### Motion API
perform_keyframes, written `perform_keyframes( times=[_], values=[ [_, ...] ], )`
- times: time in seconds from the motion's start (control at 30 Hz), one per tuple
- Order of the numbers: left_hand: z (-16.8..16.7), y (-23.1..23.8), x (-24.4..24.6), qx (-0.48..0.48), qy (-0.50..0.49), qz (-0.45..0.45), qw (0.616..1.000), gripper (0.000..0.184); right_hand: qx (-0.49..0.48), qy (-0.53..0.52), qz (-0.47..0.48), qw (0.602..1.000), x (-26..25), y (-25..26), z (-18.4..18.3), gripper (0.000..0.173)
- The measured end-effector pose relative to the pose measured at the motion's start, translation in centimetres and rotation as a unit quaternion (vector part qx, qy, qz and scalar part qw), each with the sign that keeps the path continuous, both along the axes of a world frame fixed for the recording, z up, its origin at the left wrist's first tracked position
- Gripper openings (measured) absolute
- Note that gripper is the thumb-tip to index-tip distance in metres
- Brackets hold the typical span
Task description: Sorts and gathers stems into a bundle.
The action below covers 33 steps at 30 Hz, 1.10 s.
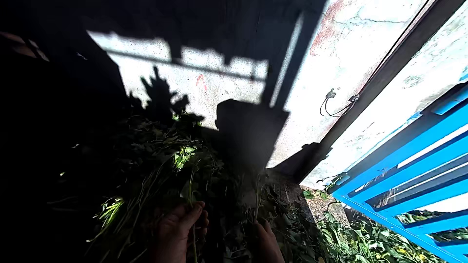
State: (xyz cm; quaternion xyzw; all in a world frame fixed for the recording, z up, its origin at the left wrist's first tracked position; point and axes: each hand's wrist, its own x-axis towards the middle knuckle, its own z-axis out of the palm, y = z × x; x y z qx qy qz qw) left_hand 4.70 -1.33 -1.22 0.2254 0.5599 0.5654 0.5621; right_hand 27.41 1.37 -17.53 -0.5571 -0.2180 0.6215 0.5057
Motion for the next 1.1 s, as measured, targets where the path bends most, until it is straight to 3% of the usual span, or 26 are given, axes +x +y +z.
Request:
perform_keyframes(
  times=[0.17, 0.37, 0.57, 0.9, 1.0, 1.1],
  values=[
    [-2.9, -0.2, 2.0, -0.025, 0.001, -0.045, 0.999, 0.015, 0.031, 0.09, 0.08, 0.992, -2.5, -6.3, 4.7, 0.033],
    [-4.4, 0.0, 2.9, -0.046, 0.004, -0.114, 0.992, 0.022, 0.073, 0.06, 0.179, 0.979, -4.8, -10.8, 6.4, 0.035],
    [-3.5, -0.1, 2.5, -0.061, -0.02, -0.127, 0.99, 0.017, 0.042, 0.138, 0.267, 0.953, -4.2, -12.1, 7.4, 0.032],
    [-2.0, 0.3, 1.8, -0.075, -0.098, -0.152, 0.981, 0.028, 0.096, 0.239, 0.348, 0.902, -4.2, -11.8, 7.2, 0.054],
    [-1.6, 0.2, 1.9, -0.091, -0.111, -0.131, 0.981, 0.027, 0.107, 0.286, 0.335, 0.892, -4.4, -11.9, 7.1, 0.052],
    [-1.6, 0.6, 2.2, -0.106, -0.128, -0.07, 0.984, 0.019, 0.119, 0.267, 0.308, 0.905, -5.1, -12.3, 8.3, 0.035]
  ],
)
